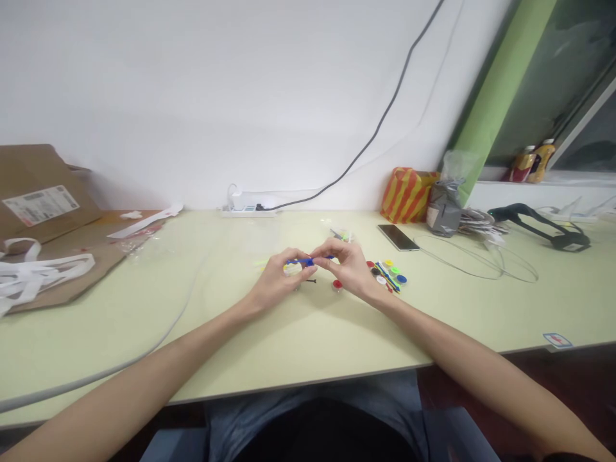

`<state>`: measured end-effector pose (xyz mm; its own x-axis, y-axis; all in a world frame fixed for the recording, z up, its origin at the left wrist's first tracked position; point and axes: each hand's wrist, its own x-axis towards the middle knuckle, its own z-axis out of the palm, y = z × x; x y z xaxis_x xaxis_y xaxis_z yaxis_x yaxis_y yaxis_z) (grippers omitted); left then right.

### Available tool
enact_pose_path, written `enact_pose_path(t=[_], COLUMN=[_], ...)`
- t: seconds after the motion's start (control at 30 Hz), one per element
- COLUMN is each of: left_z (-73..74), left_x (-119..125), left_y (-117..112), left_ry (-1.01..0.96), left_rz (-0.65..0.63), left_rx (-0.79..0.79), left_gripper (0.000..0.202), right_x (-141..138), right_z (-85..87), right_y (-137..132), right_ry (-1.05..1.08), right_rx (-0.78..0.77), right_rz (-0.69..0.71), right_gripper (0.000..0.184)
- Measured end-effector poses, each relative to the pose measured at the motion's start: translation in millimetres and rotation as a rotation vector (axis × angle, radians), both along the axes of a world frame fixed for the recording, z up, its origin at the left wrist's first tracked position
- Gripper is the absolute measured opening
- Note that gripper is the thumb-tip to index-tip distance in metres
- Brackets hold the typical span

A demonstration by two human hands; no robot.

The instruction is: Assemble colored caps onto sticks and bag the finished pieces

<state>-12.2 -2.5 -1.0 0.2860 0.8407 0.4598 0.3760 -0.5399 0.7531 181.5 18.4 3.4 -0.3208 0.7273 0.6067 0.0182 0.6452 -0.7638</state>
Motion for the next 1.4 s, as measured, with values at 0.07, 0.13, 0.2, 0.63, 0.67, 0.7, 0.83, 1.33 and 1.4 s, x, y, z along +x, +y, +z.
enact_pose_path(t=[0.07,0.13,0.2,0.63,0.67,0.7,0.83,1.33,1.4], left_z=[1.4,2.2,2.3,2.4,1.7,1.1,1.7,5.7,8.1], left_x=[0.3,0.5,1.0,3.9,3.5,3.2,3.8,1.8,0.3], left_y=[-0.8,-1.3,-1.3,-2.5,-2.3,-2.3,-4.6,-6.0,-4.4], left_ry=[0.002,0.008,0.004,-0.222,-0.233,-0.244,-0.287,-0.213,-0.206], left_rz=[-0.002,-0.01,-0.02,-0.118,-0.123,-0.129,-0.169,-0.245,-0.239], left_rx=[0.008,0.014,0.005,-0.184,-0.187,-0.189,-0.213,-0.278,-0.265], left_gripper=[0.025,0.025,0.025,0.033,0.034,0.034,0.034,0.03,0.031], right_x=[-0.4,-0.9,-1.2,3.7,4.2,4.9,8.9,1.6,1.8], right_z=[0.1,0.2,0.6,-3.0,-2.8,-2.2,1.0,-6.4,-7.8], right_y=[0.2,-0.1,-1.2,-9.7,-9.9,-10.2,-10.4,-20.2,-15.9], right_ry=[0.035,0.07,0.082,-0.267,-0.281,-0.296,-0.386,-0.538,-0.519], right_rx=[-0.06,-0.11,-0.141,0.601,0.641,0.678,0.769,1.048,1.01], right_rz=[0.008,0.022,0.033,-0.208,-0.205,-0.192,-0.111,-0.351,-0.317], right_gripper=[0.02,0.027,0.029,0.025,0.028,0.031,0.038,0.04,0.043])
